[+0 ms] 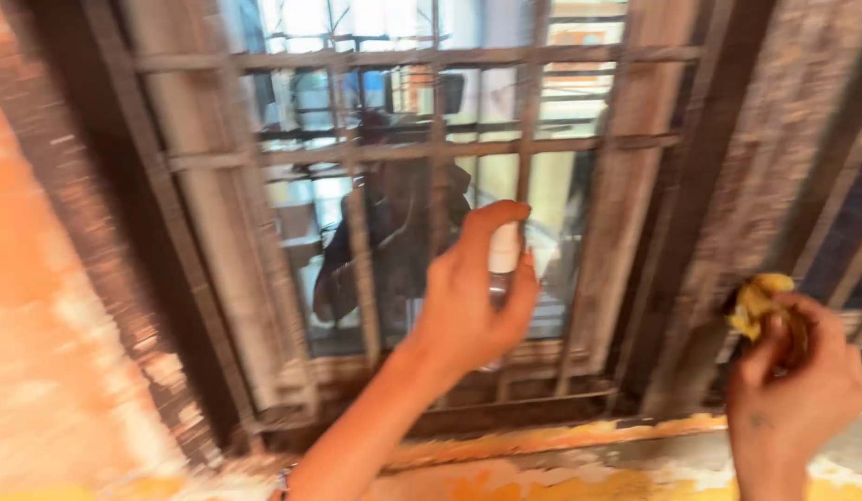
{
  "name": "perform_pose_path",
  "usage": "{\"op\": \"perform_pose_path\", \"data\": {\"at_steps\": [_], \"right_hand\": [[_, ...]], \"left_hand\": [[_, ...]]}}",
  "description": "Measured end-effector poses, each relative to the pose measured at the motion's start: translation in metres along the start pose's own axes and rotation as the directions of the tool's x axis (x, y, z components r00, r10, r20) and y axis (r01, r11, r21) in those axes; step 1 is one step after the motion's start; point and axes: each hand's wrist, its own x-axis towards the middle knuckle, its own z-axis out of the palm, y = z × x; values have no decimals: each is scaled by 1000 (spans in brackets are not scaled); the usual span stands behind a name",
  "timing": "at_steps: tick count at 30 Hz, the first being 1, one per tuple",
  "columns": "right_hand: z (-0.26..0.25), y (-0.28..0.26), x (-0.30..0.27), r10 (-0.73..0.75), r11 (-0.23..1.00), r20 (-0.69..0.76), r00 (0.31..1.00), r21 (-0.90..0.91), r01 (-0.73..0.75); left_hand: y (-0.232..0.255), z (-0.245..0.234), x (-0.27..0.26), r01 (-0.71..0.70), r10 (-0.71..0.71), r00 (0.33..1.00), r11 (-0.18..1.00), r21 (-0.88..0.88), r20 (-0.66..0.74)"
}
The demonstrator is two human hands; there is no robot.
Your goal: The person sprays a cleaning solution onto a window with metal bars and wipes the glass and frame with a yellow cloth. The person repeatedly sprays and wipes different sections of the window throughout the clip.
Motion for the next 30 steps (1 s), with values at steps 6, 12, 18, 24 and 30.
{"op": "perform_pose_path", "data": {"at_steps": [6, 12, 18, 24, 30], "right_hand": [[52, -179, -43, -94, 911, -149, 984, 385, 145], [70, -330, -92, -293, 701, -154, 944, 637, 321], [67, -413, -81, -359, 546, -168, 918, 759, 353], [86, -478, -64, -336, 541, -180, 925, 766, 346], [79, -446, -121, -312, 511, -33, 950, 836, 197]], "left_hand": [[5, -117, -39, 74, -54, 995, 957, 281, -78], [-4, -190, -68, 33, 64, 974, 909, 416, -217], [-14, -227, -85, -20, 95, 949, 970, 243, -301], [-28, -259, -87, -108, 95, 924, 994, -14, -370], [-43, -265, -99, -187, 142, 937, 976, -115, -319]]}}
